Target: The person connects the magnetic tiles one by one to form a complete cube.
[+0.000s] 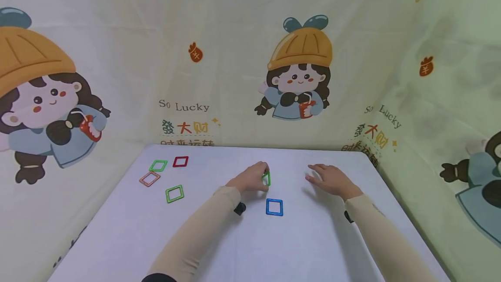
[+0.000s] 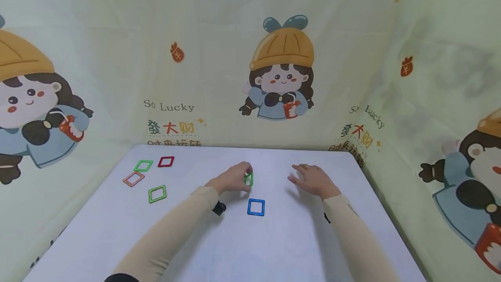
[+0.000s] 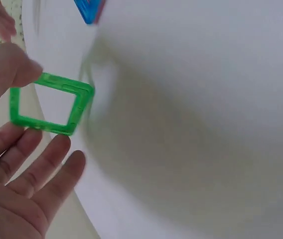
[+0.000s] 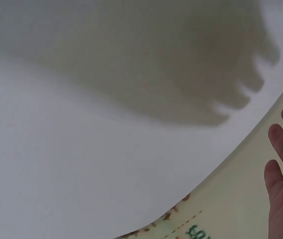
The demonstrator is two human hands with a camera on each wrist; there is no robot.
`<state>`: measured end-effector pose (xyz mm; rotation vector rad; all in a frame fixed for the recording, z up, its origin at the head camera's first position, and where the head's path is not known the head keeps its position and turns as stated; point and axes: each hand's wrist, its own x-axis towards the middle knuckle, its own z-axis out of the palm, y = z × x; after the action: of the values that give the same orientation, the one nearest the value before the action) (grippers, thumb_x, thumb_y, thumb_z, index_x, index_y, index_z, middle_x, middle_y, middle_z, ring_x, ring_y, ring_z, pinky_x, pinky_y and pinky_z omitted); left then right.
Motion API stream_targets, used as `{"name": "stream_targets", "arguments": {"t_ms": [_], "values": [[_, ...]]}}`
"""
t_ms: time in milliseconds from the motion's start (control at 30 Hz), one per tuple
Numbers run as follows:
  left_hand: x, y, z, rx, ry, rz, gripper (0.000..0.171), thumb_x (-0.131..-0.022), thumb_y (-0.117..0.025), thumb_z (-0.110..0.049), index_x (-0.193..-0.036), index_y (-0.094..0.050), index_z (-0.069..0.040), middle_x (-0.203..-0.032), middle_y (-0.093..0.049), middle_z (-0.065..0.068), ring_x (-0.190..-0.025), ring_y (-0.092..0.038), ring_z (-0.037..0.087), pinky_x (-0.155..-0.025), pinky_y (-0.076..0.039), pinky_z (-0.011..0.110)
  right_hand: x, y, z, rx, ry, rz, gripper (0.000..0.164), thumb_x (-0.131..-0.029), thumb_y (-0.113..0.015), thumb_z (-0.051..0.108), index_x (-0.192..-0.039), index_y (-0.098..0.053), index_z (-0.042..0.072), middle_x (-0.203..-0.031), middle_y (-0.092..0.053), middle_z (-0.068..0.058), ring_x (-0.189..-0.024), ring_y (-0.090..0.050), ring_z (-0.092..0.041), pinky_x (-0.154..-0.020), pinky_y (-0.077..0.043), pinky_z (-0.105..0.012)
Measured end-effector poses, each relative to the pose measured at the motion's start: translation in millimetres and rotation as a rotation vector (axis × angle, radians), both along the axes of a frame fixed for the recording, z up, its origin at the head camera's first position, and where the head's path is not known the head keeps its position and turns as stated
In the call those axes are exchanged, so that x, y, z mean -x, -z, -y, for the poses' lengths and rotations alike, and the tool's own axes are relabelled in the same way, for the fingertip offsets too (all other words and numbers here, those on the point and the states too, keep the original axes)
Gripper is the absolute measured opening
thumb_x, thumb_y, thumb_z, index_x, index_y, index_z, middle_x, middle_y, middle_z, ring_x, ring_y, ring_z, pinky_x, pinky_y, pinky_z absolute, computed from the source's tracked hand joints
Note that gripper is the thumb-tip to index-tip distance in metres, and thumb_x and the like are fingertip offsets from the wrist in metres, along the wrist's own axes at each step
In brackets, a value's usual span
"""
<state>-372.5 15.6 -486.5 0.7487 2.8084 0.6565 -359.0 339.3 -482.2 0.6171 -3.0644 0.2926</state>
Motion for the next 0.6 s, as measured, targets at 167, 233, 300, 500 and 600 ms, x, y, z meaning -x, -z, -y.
{"name": "stream_targets", "arguments": {"t_ms": [167,233,300,500,600], "values": [[-6.7,-5.5,-22.0,-0.111,0.03,0.019,0.053,-0.083,-0.082,-0.024,-0.127,-0.056,-0.01,-0.121,-0.06,0.002,-0.102,-0.058,0.015,-0.089,-0.052,0.027,1.8,-1.1,16.0,-0.018,-0.012,-0.01,0.07,-0.102,-0.052,0.059,-0.15,-0.053,0.009,-0.151,-0.053,-0.022,-0.137,-0.051,-0.047,-0.115,-0.035,-0.064],[-11.4,-7.3,-32.7,-0.141,0.059,0.024,0.051,-0.084,-0.082,-0.025,-0.126,-0.056,-0.011,-0.12,-0.061,0.001,-0.106,-0.061,0.016,-0.088,-0.052,0.026,2.3,-1.7,16.8,-0.023,-0.018,-0.022,0.07,-0.101,-0.053,0.059,-0.15,-0.054,0.009,-0.151,-0.054,-0.022,-0.137,-0.051,-0.047,-0.114,-0.035,-0.064],[-16.4,-6.9,-41.8,-0.158,0.092,0.023,0.05,-0.084,-0.082,-0.026,-0.126,-0.057,-0.012,-0.118,-0.063,-0.001,-0.109,-0.061,0.016,-0.086,-0.052,0.025,2.6,-1.9,15.9,-0.024,-0.024,-0.025,0.069,-0.1,-0.057,0.058,-0.15,-0.054,0.009,-0.15,-0.054,-0.022,-0.136,-0.052,-0.047,-0.114,-0.036,-0.065],[-32.7,0.0,-56.0,-0.103,0.18,0.005,0.049,-0.084,-0.083,-0.032,-0.124,-0.059,-0.016,-0.115,-0.064,-0.006,-0.105,-0.059,0.009,-0.088,-0.051,0.024,-3.5,1.1,15.5,-0.033,-0.081,0.029,0.081,-0.085,-0.079,0.055,-0.15,-0.054,0.014,-0.146,-0.059,-0.016,-0.132,-0.056,-0.044,-0.11,-0.042,-0.061],[-40.6,4.2,-57.0,-0.043,0.207,-0.027,0.049,-0.082,-0.083,-0.036,-0.122,-0.06,-0.019,-0.113,-0.064,-0.01,-0.099,-0.056,0.006,-0.095,-0.05,0.032,-11.3,5.1,21.7,-0.015,-0.122,0.081,0.086,-0.077,-0.085,0.057,-0.148,-0.056,0.018,-0.142,-0.063,-0.011,-0.13,-0.059,-0.038,-0.107,-0.046,-0.058]]}}
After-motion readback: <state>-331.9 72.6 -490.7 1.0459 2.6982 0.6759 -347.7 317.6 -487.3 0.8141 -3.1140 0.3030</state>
